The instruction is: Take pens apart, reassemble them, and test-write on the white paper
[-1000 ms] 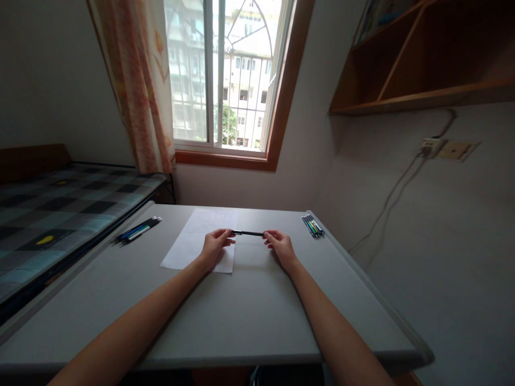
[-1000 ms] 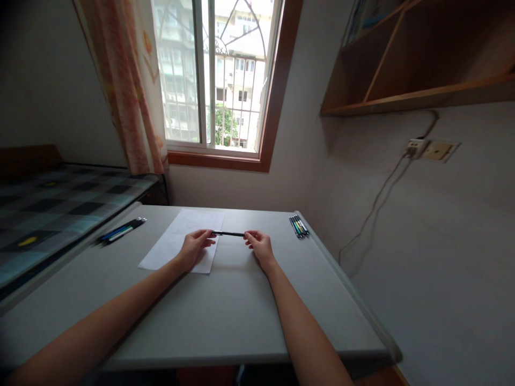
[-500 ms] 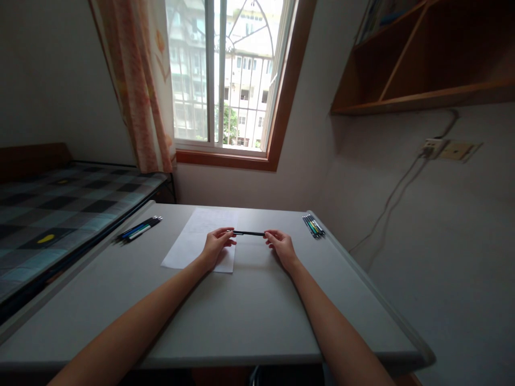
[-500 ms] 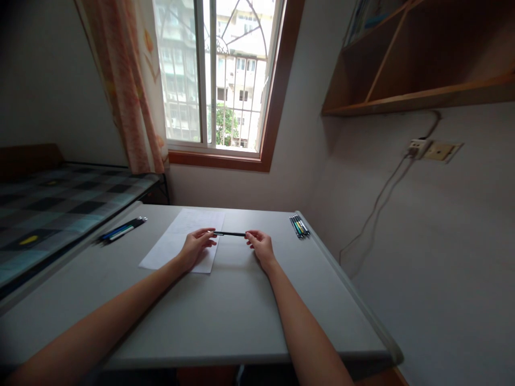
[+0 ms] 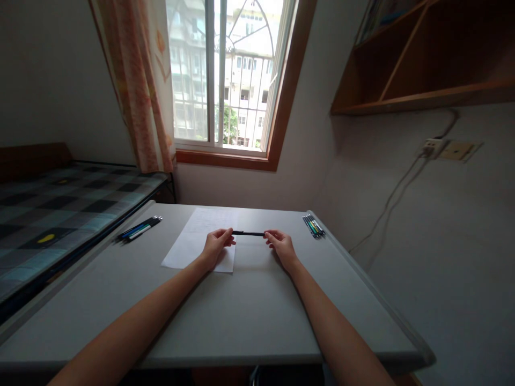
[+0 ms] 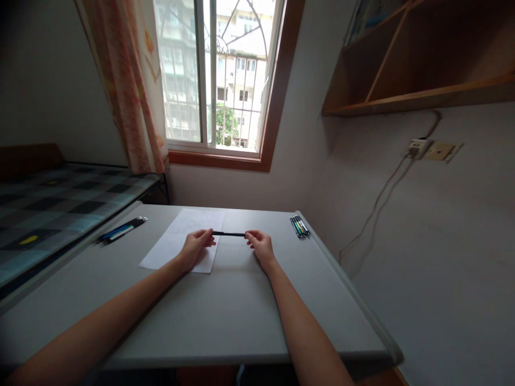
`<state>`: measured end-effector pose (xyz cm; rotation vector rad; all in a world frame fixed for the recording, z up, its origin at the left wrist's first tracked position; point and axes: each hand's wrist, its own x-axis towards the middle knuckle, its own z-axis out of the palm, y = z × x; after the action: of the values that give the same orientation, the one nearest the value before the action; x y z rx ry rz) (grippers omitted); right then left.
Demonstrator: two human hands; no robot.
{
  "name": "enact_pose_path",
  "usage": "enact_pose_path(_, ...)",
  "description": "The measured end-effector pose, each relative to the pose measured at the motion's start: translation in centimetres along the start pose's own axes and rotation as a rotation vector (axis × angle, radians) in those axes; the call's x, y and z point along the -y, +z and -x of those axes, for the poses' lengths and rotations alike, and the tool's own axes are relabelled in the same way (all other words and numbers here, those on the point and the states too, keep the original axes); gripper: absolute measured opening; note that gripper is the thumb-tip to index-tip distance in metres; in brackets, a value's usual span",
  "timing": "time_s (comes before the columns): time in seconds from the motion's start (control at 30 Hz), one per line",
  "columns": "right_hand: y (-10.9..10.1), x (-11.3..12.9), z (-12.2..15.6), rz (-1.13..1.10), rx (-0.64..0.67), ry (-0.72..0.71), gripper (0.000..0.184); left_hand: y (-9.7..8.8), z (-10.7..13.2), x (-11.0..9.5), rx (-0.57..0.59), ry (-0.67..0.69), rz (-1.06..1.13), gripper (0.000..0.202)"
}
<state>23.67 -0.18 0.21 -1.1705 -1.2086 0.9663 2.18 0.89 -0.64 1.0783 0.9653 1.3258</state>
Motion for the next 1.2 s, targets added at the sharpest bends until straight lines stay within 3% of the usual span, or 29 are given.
enact_pose_path(0.73,-0.05,-0.01,-0.03,-0.001,-0.005,-0.001,0.037,0.07,0.05,-0.02,-0.018,-0.005,0.048,0.034)
enact_pose_path(1.2,-0.12,-0.21,-0.12,0.016,0.001,0.010,0.036,-0.06,0.30,-0.20,0.023,0.010,0.070,0.045)
